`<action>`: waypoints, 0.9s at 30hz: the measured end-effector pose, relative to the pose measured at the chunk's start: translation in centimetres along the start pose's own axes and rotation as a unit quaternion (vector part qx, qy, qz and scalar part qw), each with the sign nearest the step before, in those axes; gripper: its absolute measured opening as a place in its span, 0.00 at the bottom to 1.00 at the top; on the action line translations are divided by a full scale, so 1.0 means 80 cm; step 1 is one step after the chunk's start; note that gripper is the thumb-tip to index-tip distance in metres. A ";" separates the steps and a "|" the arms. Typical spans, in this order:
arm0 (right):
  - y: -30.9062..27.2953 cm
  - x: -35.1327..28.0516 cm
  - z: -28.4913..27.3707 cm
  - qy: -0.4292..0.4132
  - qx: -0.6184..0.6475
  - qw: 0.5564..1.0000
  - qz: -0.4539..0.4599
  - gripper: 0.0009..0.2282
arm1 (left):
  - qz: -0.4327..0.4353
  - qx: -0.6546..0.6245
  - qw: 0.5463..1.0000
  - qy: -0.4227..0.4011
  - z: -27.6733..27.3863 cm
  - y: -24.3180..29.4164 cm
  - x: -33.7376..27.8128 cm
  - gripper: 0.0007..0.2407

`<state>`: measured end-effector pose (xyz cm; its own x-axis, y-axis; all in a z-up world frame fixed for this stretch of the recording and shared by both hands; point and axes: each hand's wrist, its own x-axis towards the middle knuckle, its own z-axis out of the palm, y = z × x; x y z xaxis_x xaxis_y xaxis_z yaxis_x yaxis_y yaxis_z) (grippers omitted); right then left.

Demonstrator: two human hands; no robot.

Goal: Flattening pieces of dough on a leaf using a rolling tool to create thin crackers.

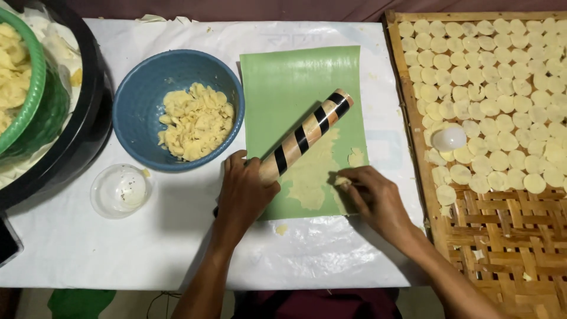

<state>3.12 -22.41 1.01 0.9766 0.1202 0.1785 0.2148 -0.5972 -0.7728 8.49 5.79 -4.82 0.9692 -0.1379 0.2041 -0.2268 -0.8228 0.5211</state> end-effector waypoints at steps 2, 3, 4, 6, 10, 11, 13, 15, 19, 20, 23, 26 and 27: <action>-0.002 -0.007 0.013 0.019 -0.047 0.998 -0.038 0.11 | -0.017 -0.015 1.000 -0.022 -0.015 0.021 0.002 0.17; -0.003 -0.012 0.020 0.035 -0.095 0.992 -0.076 0.09 | -0.037 -0.029 0.998 -0.042 -0.023 0.031 0.003 0.17; 0.002 -0.016 0.022 0.038 -0.094 0.992 -0.074 0.09 | -0.035 -0.028 0.998 -0.044 -0.026 0.035 0.002 0.17; 0.012 -0.022 0.027 -0.006 -0.141 0.984 -0.111 0.18 | -0.041 0.000 0.996 -0.079 -0.035 0.042 0.002 0.16; -0.033 -0.026 0.020 0.033 -0.209 0.968 -0.134 0.07 | -0.071 0.043 0.990 -0.118 -0.066 0.075 0.001 0.16; -0.024 -0.029 0.024 0.043 -0.222 0.962 -0.153 0.07 | -0.067 0.051 0.985 -0.149 -0.068 0.077 0.002 0.17; -0.016 -0.034 0.030 0.053 -0.237 0.955 -0.170 0.06 | -0.060 0.058 0.980 -0.181 -0.074 0.089 0.005 0.19; -0.018 -0.033 0.038 0.065 -0.265 0.943 -0.189 0.08 | -0.025 0.006 0.970 -0.241 -0.086 0.108 0.012 0.25; 0.001 -0.051 0.036 -0.023 -0.346 0.918 -0.191 0.16 | 0.111 0.058 0.984 -0.125 -0.049 0.101 -0.003 0.24; 0.006 -0.057 0.040 -0.028 -0.363 0.915 -0.175 0.18 | 0.151 0.099 0.978 -0.106 -0.045 0.099 -0.007 0.24; -0.001 -0.066 0.039 -0.038 -0.362 0.919 -0.152 0.19 | 0.215 0.135 0.964 -0.075 -0.037 0.094 -0.017 0.24; -0.005 -0.070 0.034 -0.056 -0.348 0.926 -0.137 0.22 | 0.247 0.156 0.955 -0.050 -0.040 0.094 -0.025 0.23; -0.004 -0.071 0.034 -0.067 -0.354 0.924 -0.127 0.24 | 0.258 0.180 0.949 -0.037 -0.042 0.095 -0.028 0.22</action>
<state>-2.49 -20.73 -1.44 0.8989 0.3967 0.1859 0.4210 -0.8995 -0.1165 4.29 1.69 1.44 0.7449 -0.6007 0.2901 -0.6385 -0.7681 0.0489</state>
